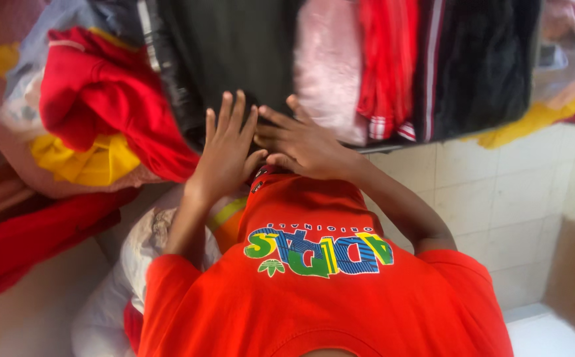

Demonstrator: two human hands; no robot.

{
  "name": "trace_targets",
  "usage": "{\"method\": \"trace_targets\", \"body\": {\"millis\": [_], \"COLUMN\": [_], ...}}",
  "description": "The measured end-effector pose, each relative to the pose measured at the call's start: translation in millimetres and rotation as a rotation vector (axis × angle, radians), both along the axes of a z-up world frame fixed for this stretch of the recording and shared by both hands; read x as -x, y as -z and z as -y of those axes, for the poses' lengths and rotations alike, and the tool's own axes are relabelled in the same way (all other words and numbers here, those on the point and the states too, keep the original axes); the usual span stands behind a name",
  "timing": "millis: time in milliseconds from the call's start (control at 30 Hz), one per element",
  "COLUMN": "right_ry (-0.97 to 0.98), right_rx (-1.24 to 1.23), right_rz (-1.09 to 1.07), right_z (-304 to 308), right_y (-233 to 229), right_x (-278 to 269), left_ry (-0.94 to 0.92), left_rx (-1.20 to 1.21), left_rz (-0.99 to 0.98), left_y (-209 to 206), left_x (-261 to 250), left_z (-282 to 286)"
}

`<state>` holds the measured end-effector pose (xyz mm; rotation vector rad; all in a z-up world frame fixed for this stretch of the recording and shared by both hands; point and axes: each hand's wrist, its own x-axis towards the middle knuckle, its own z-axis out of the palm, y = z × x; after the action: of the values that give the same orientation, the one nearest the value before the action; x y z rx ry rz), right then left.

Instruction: The person folds various garments one by one and places them into an open suitcase. Items include a light pink top, a red top, a black top, a yellow top, a dark top, and a white top. The person handles each item individually, folds it, and stacks it inside the suitcase.

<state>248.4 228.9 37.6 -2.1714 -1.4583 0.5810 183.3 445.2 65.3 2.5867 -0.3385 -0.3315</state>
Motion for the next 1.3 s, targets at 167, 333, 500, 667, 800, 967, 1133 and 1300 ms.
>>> {"method": "trace_targets", "body": {"millis": [167, 333, 500, 667, 800, 967, 1133, 1300], "right_ry": [0.282, 0.615, 0.889, 1.085, 1.198, 1.289, 1.311, 1.375], "right_rx": [-0.285, -0.585, -0.66, -0.728, -0.832, -0.752, -0.588, -0.361], "right_rz": [-0.215, -0.322, -0.448, -0.44, -0.467, -0.313, -0.232, -0.127], "right_z": [68.4, 171.9, 276.2, 358.2, 406.5, 447.7, 497.4, 556.7], "right_y": [-23.6, -38.1, -21.5, -4.6, 0.2, 12.7, 52.5, 123.5], "right_x": [6.5, 34.6, 76.5, 103.6, 101.4, 80.8, 40.1, -26.0], "left_ry": [-0.069, -0.02, 0.155, 0.278, 0.332, 0.326, 0.276, 0.095], "left_rx": [0.247, 0.472, 0.601, 0.684, 0.691, 0.794, 0.78, 0.663], "left_rz": [0.17, 0.218, 0.185, 0.126, 0.081, -0.117, -0.15, -0.055], "left_y": [-22.4, -47.1, -49.5, -32.3, -15.0, 18.2, 86.8, 180.0], "left_x": [-2.5, -10.7, -5.5, -7.8, -21.7, -48.4, -87.5, -139.3], "left_z": [67.3, 168.8, 293.6, 391.7, 452.5, 505.2, 559.2, 629.4]}}
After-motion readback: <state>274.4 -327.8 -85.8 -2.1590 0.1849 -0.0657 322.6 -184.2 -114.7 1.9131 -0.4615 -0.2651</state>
